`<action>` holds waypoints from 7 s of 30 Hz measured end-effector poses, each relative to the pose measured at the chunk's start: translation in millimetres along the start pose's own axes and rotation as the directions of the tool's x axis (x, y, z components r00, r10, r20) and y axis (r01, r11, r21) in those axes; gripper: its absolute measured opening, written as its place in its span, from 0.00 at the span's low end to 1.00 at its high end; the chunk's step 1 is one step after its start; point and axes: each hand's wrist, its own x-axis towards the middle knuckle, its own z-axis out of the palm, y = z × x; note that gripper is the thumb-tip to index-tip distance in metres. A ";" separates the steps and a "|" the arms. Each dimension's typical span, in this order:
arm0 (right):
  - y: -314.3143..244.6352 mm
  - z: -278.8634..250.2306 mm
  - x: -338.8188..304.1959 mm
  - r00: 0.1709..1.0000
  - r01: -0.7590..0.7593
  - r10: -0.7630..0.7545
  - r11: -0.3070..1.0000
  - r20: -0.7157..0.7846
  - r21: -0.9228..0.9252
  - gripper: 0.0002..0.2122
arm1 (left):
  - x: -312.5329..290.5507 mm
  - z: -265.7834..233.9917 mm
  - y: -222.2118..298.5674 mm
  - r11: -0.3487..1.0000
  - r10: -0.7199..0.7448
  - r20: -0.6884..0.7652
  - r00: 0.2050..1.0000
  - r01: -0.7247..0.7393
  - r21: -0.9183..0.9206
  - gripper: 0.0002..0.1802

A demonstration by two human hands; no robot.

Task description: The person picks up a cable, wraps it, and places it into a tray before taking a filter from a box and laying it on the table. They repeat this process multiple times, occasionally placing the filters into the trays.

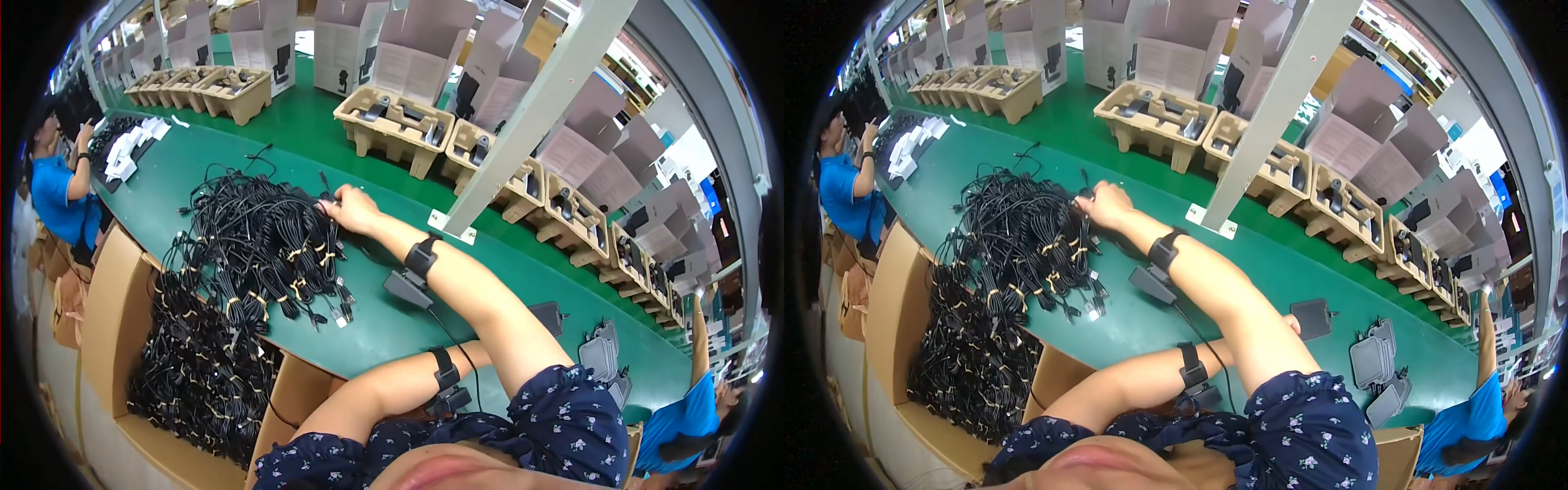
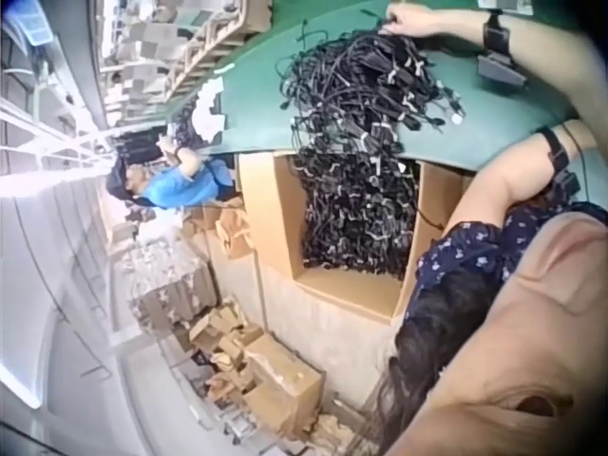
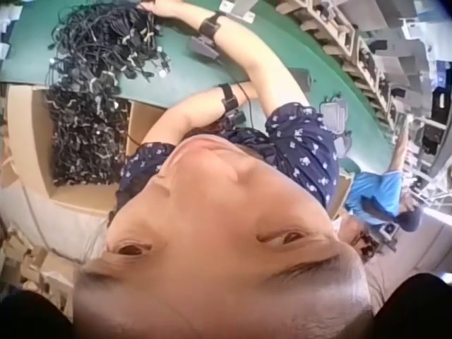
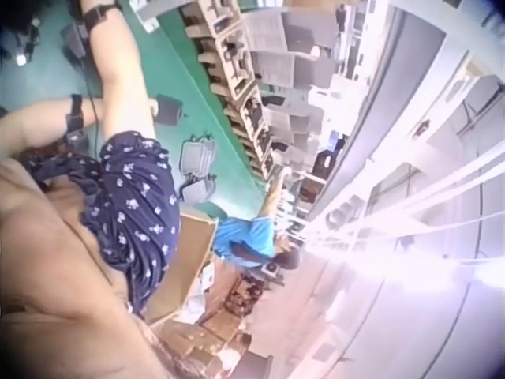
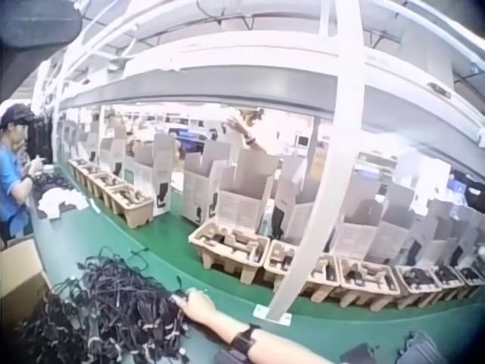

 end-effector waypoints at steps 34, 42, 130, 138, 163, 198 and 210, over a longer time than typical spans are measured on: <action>142.3 -156.9 -318.1 0.993 -0.043 0.064 0.979 -0.099 0.202 0.16 | -6.5 -23.7 47.8 0.945 -0.175 -0.447 0.877 0.022 -0.327 0.12; 190.3 -217.0 -324.9 0.775 -0.294 0.099 0.931 -0.624 -0.217 0.13 | -8.5 -15.2 57.7 0.949 -0.316 -0.416 0.853 0.282 -0.142 0.16; 266.8 -205.6 -256.6 0.544 -0.234 -0.125 0.927 -0.830 -0.293 0.12 | -36.8 -84.0 73.9 0.923 -0.375 -0.375 0.848 0.377 -0.071 0.10; 331.5 -332.5 -207.3 0.145 -0.082 0.028 0.996 -0.989 0.017 0.12 | -44.1 -91.5 87.6 0.888 -0.460 -0.335 0.822 0.428 -0.169 0.11; 375.6 -302.8 -191.4 0.350 -0.834 0.031 0.465 -0.936 -0.296 0.14 | -55.5 -112.8 103.8 0.862 -0.506 -0.302 0.808 0.465 -0.201 0.13; 421.3 -352.2 -261.5 0.739 -0.666 0.286 0.447 -0.610 -0.597 0.14 | -95.6 -144.9 101.6 0.877 -0.465 -0.239 0.853 0.406 -0.256 0.14; 347.7 -318.7 -216.3 0.481 -0.858 0.039 0.225 -0.876 -0.462 0.18 | -102.4 -142.1 107.1 0.889 -0.410 -0.223 0.884 0.333 -0.314 0.11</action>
